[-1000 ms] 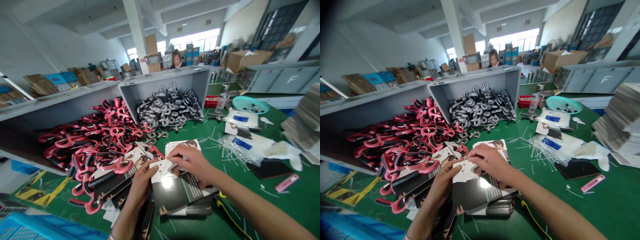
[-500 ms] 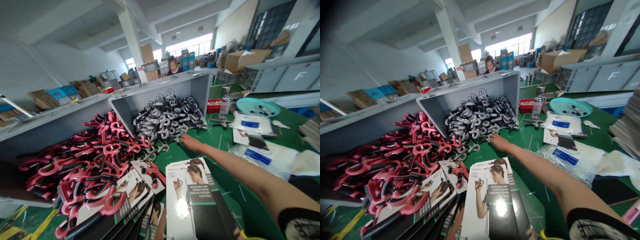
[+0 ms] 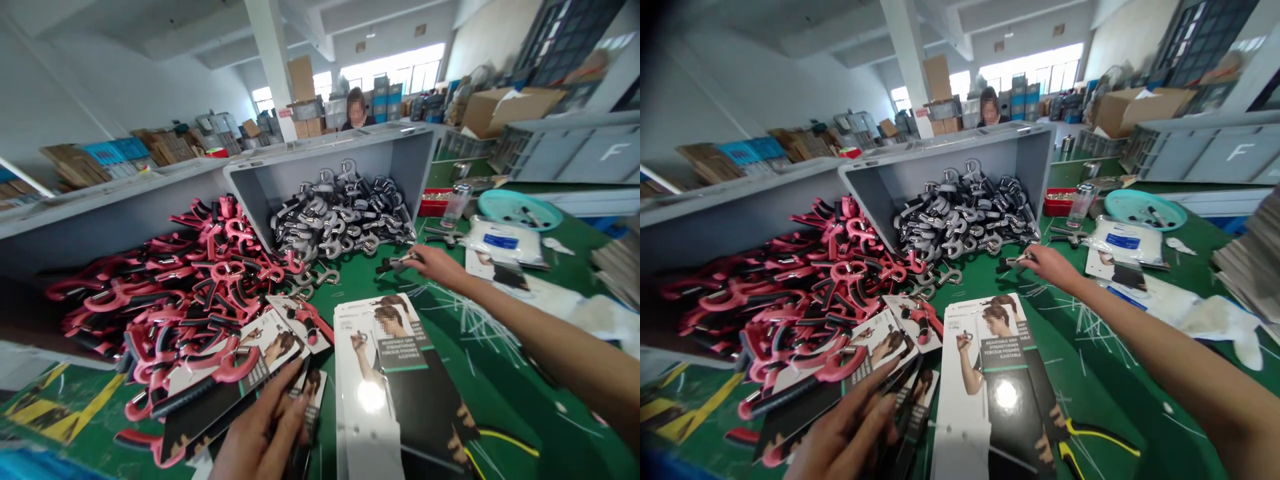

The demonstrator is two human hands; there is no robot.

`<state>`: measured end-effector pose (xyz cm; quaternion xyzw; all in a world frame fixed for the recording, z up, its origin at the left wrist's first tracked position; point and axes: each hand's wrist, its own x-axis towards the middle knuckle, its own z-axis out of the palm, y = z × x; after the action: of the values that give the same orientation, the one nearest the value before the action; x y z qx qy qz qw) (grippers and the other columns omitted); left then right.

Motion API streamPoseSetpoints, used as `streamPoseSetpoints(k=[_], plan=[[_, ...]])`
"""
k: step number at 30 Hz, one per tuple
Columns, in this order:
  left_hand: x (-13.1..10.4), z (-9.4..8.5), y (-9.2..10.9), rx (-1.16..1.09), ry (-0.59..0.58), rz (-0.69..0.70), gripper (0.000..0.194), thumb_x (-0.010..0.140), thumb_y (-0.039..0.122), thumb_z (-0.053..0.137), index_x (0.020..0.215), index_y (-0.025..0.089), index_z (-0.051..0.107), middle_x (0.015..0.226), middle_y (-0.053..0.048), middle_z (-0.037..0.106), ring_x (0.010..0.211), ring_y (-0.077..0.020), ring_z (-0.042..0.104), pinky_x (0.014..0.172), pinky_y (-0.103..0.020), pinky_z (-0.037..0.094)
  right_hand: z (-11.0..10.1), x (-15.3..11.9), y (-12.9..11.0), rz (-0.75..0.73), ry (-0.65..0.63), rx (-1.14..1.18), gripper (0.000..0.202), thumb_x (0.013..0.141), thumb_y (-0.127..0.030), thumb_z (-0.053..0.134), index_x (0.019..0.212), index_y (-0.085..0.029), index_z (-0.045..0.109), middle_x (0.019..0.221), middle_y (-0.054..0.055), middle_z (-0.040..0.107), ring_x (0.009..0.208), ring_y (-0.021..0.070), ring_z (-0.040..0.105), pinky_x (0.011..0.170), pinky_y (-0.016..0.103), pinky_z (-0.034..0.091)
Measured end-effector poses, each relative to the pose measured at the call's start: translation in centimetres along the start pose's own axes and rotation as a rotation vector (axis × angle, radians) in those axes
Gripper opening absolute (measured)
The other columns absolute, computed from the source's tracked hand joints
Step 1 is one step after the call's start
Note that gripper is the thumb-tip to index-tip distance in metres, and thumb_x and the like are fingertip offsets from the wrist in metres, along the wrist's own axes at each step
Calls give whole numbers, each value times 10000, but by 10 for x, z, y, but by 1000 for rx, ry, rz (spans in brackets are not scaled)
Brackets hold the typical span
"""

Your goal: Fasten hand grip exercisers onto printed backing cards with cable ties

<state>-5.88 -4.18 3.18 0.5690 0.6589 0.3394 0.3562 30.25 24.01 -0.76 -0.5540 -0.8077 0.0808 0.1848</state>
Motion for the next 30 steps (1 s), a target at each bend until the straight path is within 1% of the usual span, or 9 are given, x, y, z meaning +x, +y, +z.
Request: streamPoseSetpoints(k=[3,5,8,10,13,15,19,26,30], plan=[[17,-9,32,131,49,344,461,900,339,606,1360,317,587,954,-54,755,868,-242,703,817,-349,557,-76,-44,-21,50,144,129,313,940,-505,552,959,-199,616,584,-6,619,469,136,562,517,281,395],[29,-7,60,234,77,634,514,920,243,569,1425,317,510,1286,-75,660,1154,-270,619,992,-422,486,-120,-70,-53,13,209,253,323,894,-534,612,959,-218,625,546,-27,608,434,104,539,480,263,366],[38,-1,100,416,109,964,603,926,116,509,1477,342,414,1561,-40,395,1395,-289,395,1129,-517,327,-161,-100,-112,-72,-23,452,333,842,-550,668,906,-224,649,533,-37,598,409,84,531,426,241,364],[37,1,116,529,69,1087,634,931,94,491,1491,368,375,1569,-35,377,1392,-299,394,1109,-514,346,-168,-111,-145,-113,-237,570,323,827,-536,693,872,-218,655,521,-40,577,396,88,534,387,227,368],[33,1,116,674,43,1153,567,946,158,521,1484,293,408,1373,-101,580,1184,-292,579,962,-432,474,-156,-122,-171,-98,-370,739,331,828,-529,700,899,-209,652,579,-33,590,391,83,521,344,208,365],[33,1,103,763,135,1160,435,961,246,535,1392,185,521,1149,-124,683,994,-276,645,863,-413,507,-137,-129,-176,-32,-388,857,381,855,-559,656,1013,-213,642,670,-20,621,432,81,532,346,193,377],[51,3,78,886,248,1065,339,981,348,503,1198,111,611,1000,-126,699,886,-259,644,803,-405,513,-96,-146,-172,108,-535,952,519,868,-588,625,1236,-228,562,681,-39,579,461,80,520,345,165,380],[79,25,53,758,-47,787,270,968,369,526,1102,171,653,960,-79,675,938,-235,631,835,-350,502,-68,-152,-166,238,-556,955,654,899,-587,567,1432,-248,400,654,-35,601,392,85,468,323,178,341],[56,34,35,659,-185,734,309,944,402,563,1152,198,664,1018,-83,651,964,-244,617,840,-364,505,-57,-181,-156,165,-476,501,530,924,-565,514,1347,-246,529,736,36,684,509,180,606,457,292,490]])
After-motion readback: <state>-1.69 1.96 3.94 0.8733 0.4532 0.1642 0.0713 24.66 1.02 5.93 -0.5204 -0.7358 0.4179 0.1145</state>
